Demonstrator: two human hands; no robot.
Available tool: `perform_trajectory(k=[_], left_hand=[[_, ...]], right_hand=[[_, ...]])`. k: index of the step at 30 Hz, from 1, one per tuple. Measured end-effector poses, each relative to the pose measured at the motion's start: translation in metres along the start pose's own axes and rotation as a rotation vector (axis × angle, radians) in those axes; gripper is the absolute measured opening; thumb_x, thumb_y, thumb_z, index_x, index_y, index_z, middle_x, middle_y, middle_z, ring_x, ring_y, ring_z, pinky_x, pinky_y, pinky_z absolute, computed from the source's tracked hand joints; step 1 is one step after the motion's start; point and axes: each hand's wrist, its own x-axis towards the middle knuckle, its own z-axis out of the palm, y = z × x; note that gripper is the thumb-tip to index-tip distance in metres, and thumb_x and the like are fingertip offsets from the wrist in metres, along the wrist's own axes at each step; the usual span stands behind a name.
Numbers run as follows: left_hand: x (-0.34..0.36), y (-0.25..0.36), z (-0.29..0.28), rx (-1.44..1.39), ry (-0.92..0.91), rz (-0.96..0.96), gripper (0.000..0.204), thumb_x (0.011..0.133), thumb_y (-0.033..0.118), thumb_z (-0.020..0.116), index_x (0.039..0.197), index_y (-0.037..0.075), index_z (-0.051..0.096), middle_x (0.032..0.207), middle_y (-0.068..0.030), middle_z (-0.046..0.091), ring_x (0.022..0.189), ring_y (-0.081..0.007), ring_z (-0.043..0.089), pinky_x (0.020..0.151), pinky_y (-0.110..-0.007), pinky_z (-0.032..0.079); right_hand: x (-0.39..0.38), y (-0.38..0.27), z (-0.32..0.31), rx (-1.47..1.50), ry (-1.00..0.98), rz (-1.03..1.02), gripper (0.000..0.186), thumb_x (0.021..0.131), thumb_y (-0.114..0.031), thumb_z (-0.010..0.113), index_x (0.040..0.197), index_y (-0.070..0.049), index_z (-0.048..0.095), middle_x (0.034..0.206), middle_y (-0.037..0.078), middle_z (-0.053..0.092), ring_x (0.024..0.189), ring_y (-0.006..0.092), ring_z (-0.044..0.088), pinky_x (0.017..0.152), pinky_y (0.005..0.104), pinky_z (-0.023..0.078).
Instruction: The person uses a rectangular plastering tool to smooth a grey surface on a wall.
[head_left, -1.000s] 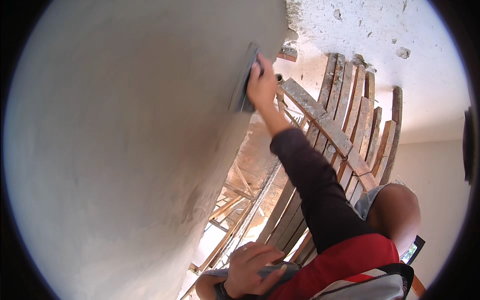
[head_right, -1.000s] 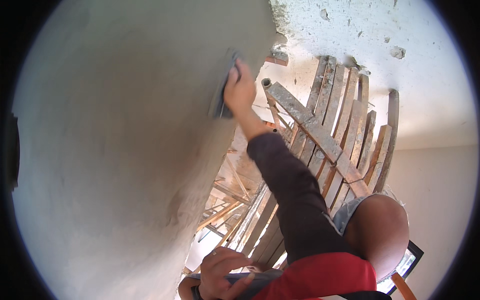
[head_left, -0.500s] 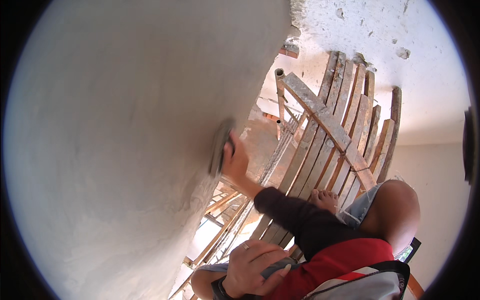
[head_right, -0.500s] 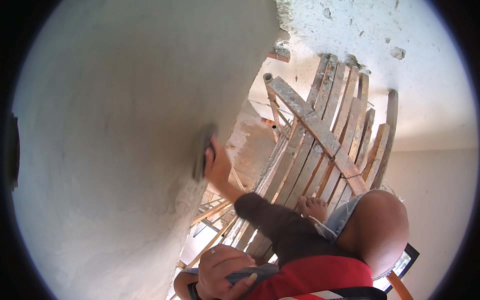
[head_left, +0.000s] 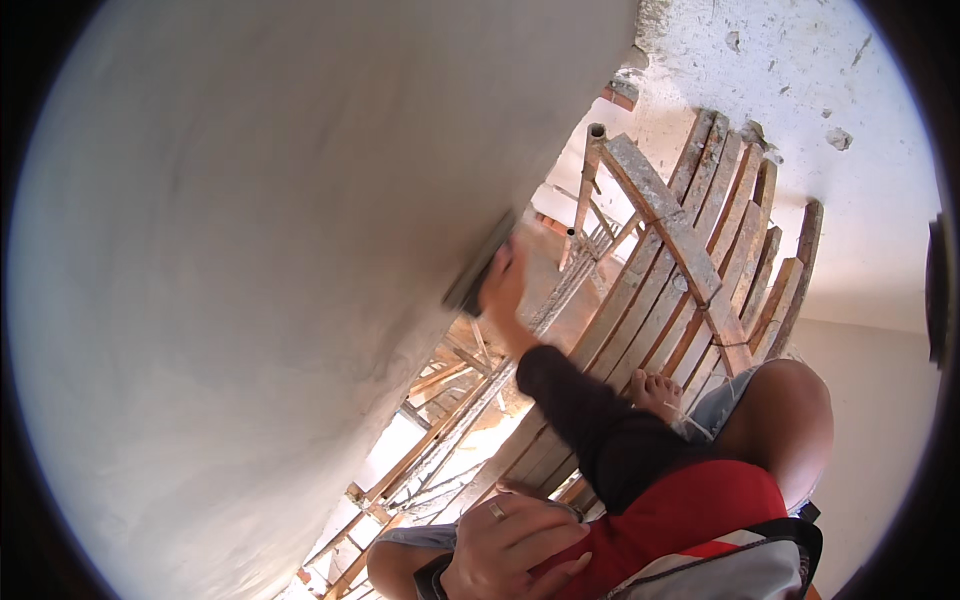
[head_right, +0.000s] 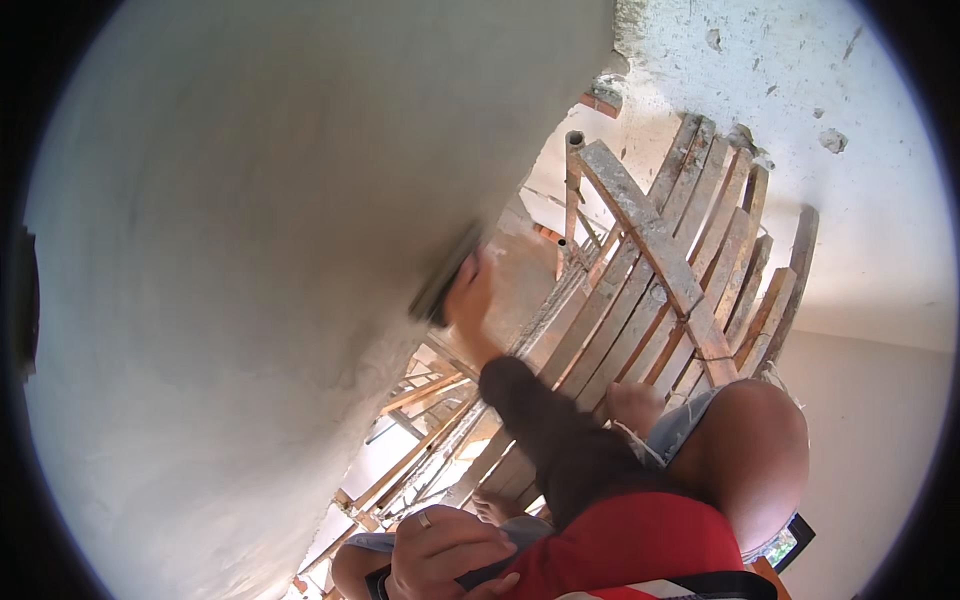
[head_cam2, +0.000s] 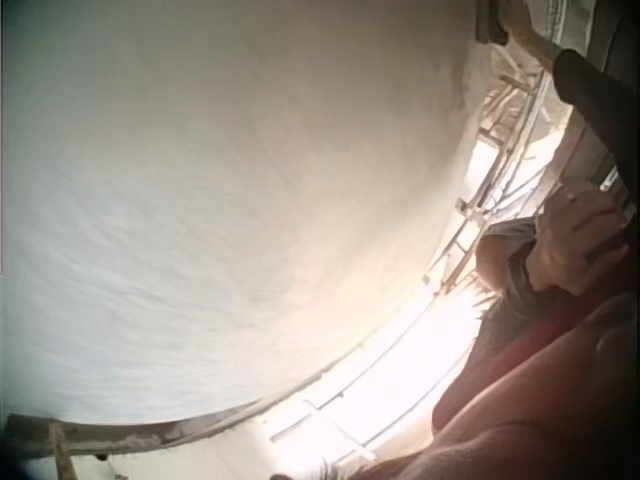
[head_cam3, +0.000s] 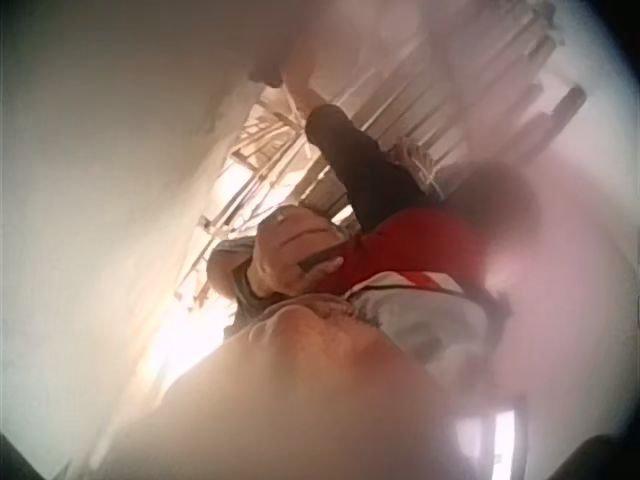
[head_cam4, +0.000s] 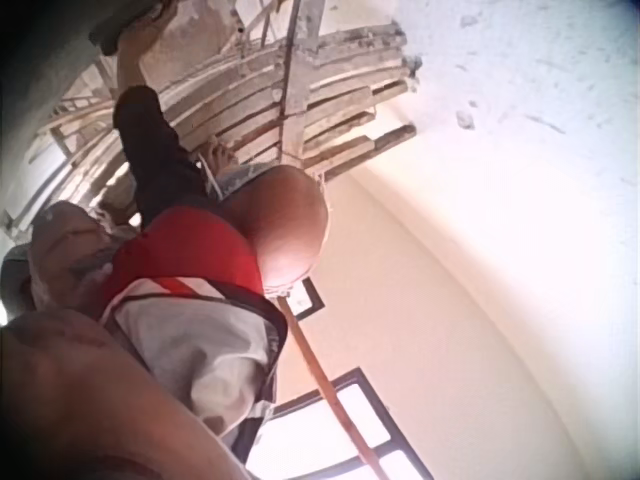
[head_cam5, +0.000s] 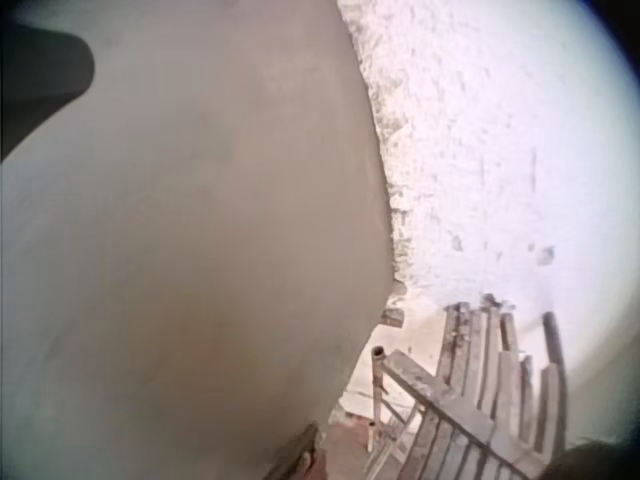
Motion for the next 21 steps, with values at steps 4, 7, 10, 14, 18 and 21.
perform_trajectory(k=[4,7,10,14,18,21], left_hand=[[0.004,0.002,0.001,-0.011,-0.063,0.062,0.028,0.077,0.017,0.082,0.099,0.004,0.071,0.093,-0.0129,0.069,0.08,-0.0312,0.067,0.069,-0.041,0.054],[-0.006,0.003,-0.004,0.024,-0.065,0.042,0.029,0.075,0.016,0.083,0.099,0.004,0.072,0.094,-0.013,0.069,0.08,-0.0314,0.067,0.07,-0.041,0.054],[-0.033,0.002,-0.006,0.023,-0.015,-0.014,0.029,0.073,0.017,0.085,0.097,0.005,0.075,0.093,-0.0102,0.072,0.076,-0.0254,0.069,0.066,-0.035,0.056],[-0.057,0.014,-0.016,0.077,0.069,-0.015,0.026,0.076,0.015,0.082,0.097,0.004,0.073,0.095,-0.0132,0.07,0.08,-0.0315,0.068,0.069,-0.041,0.055],[-0.064,0.023,-0.019,0.085,0.139,-0.01,0.024,0.076,0.014,0.082,0.096,0.003,0.073,0.094,-0.0137,0.07,0.079,-0.0309,0.068,0.067,-0.039,0.055],[-0.074,0.025,-0.02,0.06,0.234,0.014,0.026,0.075,0.013,0.082,0.097,0.003,0.073,0.095,-0.0136,0.07,0.078,-0.0303,0.068,0.067,-0.038,0.055]], right_hand=[[-0.159,-0.035,-0.013,0.111,-0.257,0.174,0.048,0.107,-0.023,0.048,0.148,0.001,0.042,0.143,0.026,0.053,0.131,0.0429,0.054,0.109,0.0462,0.043],[-0.102,-0.041,-0.007,0.103,-0.137,0.083,0.048,0.107,-0.022,0.048,0.148,0.001,0.042,0.146,0.025,0.05,0.132,0.0425,0.053,0.109,0.0462,0.042],[0.039,-0.062,-0.011,0.033,0.056,-0.134,0.042,0.105,-0.019,0.051,0.141,0.001,0.049,0.135,0.025,0.059,0.127,0.0408,0.056,0.107,0.0439,0.043],[0.127,-0.072,-0.017,0.01,0.089,-0.135,0.039,0.103,-0.018,0.054,0.139,-0.004,0.051,0.128,0.024,0.063,0.118,0.0408,0.061,0.103,0.0442,0.046],[0.059,-0.042,-0.006,0.014,0.087,-0.208,0.04,0.106,-0.023,0.051,0.14,-0.001,0.053,0.135,0.023,0.059,0.124,0.0397,0.058,0.105,0.0431,0.044],[-0.14,-0.067,0.012,-0.027,-0.09,-0.024,0.046,0.107,-0.027,0.049,0.143,0.002,0.047,0.134,0.024,0.057,0.122,0.0383,0.057,0.104,0.044,0.044]])
